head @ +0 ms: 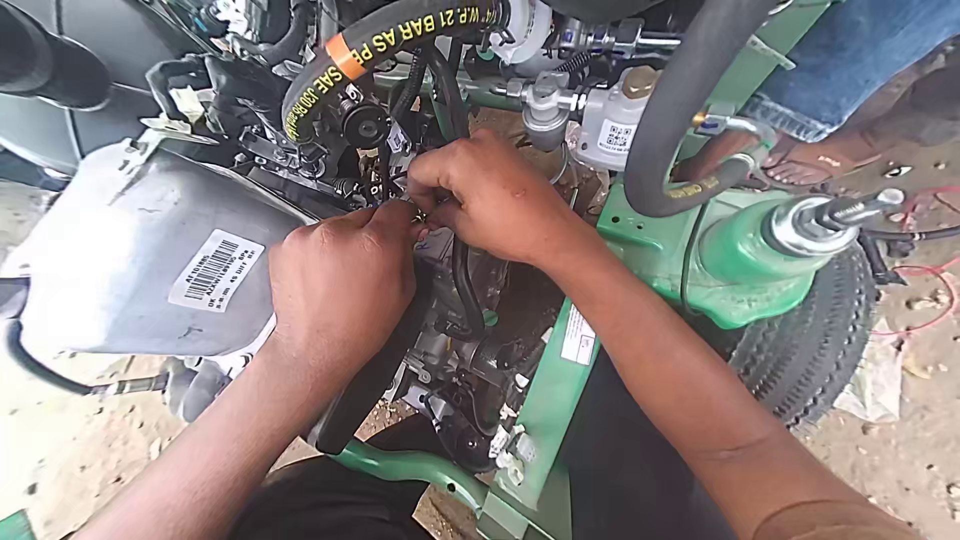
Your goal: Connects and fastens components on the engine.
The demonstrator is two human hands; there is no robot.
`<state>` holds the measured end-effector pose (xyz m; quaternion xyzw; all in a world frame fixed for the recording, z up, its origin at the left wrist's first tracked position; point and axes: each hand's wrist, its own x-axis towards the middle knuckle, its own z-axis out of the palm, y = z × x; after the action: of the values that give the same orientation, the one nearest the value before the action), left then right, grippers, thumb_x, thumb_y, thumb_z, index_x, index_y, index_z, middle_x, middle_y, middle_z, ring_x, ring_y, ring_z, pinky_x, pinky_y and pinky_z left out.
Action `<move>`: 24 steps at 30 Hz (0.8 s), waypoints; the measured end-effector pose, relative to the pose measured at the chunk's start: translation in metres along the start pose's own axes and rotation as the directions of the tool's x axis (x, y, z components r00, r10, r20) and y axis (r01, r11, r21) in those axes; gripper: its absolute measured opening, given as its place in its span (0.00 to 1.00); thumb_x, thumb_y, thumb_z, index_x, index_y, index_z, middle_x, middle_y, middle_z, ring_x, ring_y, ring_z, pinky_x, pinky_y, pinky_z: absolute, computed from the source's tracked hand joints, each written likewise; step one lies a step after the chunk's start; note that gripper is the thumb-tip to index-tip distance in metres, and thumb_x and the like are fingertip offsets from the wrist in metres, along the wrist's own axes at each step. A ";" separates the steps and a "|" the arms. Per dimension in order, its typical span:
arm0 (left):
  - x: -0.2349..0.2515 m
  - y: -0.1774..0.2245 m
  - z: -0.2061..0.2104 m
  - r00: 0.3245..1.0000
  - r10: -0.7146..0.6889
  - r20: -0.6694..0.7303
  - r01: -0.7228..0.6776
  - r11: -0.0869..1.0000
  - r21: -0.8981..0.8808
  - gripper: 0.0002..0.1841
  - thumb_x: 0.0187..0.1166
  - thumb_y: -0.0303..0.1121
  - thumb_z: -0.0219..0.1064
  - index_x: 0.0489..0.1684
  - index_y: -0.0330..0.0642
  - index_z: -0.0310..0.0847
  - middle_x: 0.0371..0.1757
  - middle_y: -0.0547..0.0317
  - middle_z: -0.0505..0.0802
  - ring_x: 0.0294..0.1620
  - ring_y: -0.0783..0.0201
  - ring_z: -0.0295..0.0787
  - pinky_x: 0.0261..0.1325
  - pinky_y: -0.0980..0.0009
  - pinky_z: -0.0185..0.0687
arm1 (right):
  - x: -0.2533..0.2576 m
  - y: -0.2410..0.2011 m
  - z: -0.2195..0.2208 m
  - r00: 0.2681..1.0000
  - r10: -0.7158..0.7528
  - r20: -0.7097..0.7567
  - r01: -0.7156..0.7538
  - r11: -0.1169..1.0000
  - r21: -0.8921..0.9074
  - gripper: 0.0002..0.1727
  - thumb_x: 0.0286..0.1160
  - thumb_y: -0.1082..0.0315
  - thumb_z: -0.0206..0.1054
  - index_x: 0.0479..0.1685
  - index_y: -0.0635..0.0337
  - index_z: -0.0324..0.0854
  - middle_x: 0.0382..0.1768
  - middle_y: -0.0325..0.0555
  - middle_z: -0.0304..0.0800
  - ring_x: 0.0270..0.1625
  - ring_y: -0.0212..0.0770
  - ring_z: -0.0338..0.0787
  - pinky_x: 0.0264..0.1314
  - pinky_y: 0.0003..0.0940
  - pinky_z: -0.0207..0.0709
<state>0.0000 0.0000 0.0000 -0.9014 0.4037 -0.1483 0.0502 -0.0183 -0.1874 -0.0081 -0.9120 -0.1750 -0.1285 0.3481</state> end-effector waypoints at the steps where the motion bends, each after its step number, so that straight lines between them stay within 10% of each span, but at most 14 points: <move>1: 0.000 0.000 0.000 1.000 0.001 -0.004 -0.001 1.000 -0.006 0.20 0.91 0.42 0.49 0.40 0.37 0.82 0.23 0.43 0.84 0.22 0.37 0.84 0.18 0.44 0.66 | -0.002 0.009 0.006 1.000 -0.012 -0.004 0.012 1.000 0.007 0.03 0.70 0.74 0.73 0.38 0.57 0.91 0.34 0.39 0.93 0.40 0.35 0.89 0.50 0.36 0.76; 15: -0.001 -0.004 0.002 1.000 0.000 -0.021 0.000 1.000 -0.008 0.19 0.91 0.42 0.50 0.43 0.39 0.85 0.26 0.44 0.87 0.24 0.39 0.86 0.19 0.44 0.68 | -0.004 0.016 0.005 0.987 0.162 0.012 -0.162 0.974 0.157 0.10 0.60 0.75 0.81 0.38 0.55 0.88 0.37 0.38 0.93 0.37 0.32 0.90 0.45 0.33 0.84; 24: 0.002 -0.003 0.004 0.999 -0.013 -0.049 0.013 1.000 -0.007 0.19 0.91 0.42 0.50 0.40 0.38 0.82 0.25 0.43 0.85 0.23 0.38 0.85 0.19 0.44 0.66 | -0.004 0.020 0.009 0.998 0.015 -0.068 -0.009 0.997 0.082 0.02 0.70 0.70 0.75 0.34 0.52 0.93 0.36 0.35 0.95 0.42 0.31 0.91 0.53 0.35 0.79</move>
<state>0.0050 0.0006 -0.0029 -0.9003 0.3993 -0.1694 0.0364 -0.0123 -0.1962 -0.0282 -0.8931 -0.1624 -0.1504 0.3915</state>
